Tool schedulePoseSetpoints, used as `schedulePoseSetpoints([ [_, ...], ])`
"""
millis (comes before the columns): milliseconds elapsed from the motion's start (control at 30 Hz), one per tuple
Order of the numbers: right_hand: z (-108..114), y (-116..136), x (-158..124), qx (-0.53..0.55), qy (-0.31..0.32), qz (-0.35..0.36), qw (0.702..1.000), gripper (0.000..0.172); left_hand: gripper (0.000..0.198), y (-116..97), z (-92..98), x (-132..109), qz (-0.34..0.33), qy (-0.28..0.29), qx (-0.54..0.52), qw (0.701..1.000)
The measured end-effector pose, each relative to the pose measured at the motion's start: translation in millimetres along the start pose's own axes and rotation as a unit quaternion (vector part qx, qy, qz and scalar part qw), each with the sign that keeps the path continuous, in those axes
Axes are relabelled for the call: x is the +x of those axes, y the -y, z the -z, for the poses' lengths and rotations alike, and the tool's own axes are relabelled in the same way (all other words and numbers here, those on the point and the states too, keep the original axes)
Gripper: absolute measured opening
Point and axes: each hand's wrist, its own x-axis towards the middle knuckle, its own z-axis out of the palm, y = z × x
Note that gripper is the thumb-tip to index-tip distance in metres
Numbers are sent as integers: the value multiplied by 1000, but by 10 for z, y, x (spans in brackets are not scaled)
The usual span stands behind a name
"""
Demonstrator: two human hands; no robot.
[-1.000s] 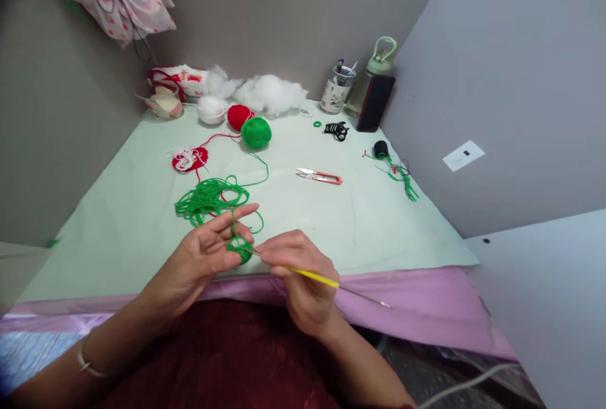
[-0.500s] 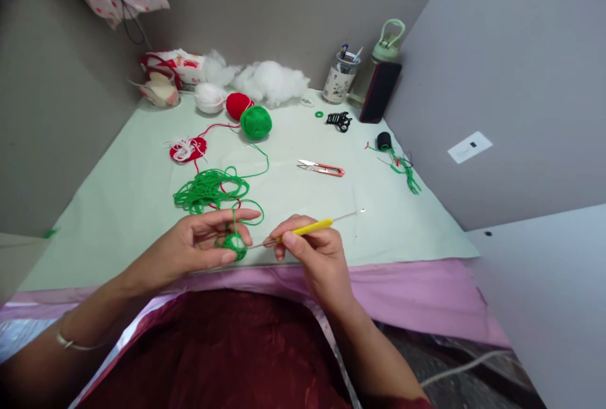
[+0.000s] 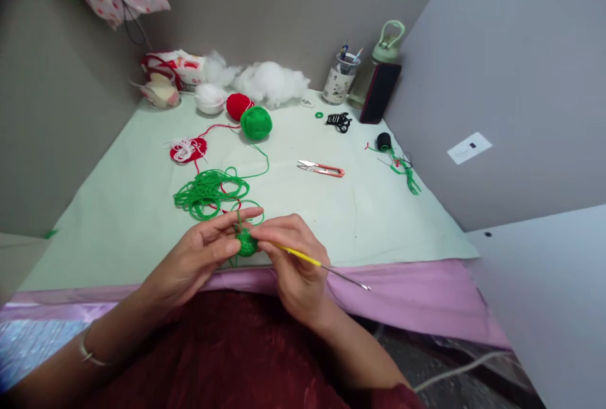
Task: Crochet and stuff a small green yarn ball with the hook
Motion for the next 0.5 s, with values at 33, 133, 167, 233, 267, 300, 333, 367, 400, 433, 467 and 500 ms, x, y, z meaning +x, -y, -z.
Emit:
schedulePoseSetpoints([
  [33, 0, -10, 5, 7, 3, -5, 1000, 22, 47, -9, 7, -5, 2, 2, -4, 1000],
  [133, 24, -52, 22, 76, 41, -39, 995, 15, 56, -74, 46, -13, 18, 17, 3, 1000],
  [167, 36, -62, 23, 94, 59, -46, 993, 14, 61, -98, 57, -13, 28, 22, 13, 999],
  [233, 51, -72, 7, 72, 79, -34, 994, 17, 68, -128, 59, -12, 32, 19, 38, 999],
  [267, 52, -73, -13, 25, 80, -7, 996, 20, 69, -128, 47, -13, 22, 6, 50, 998],
  [300, 47, -75, -40, -38, 76, 35, 996, 24, 69, -118, 26, -14, 7, -13, 59, 998],
  [333, 38, -79, -72, -107, 64, 87, 988, 28, 68, -98, 0, -18, -12, -34, 64, 997],
  [367, 24, -86, -105, -166, 51, 140, 975, 31, 66, -72, -30, -24, -27, -52, 63, 996],
  [400, 9, -94, -135, -208, 38, 185, 960, 33, 64, -43, -58, -30, -32, -62, 52, 996],
  [433, -7, -103, -159, -229, 31, 210, 950, 33, 62, -16, -82, -37, -27, -62, 33, 997],
  [467, -22, -109, -175, -227, 25, 214, 950, 34, 60, 6, -99, -42, -18, -56, 8, 998],
  [500, -33, -112, -181, -207, 18, 198, 958, 35, 58, 21, -110, -45, -5, -44, -18, 999],
])
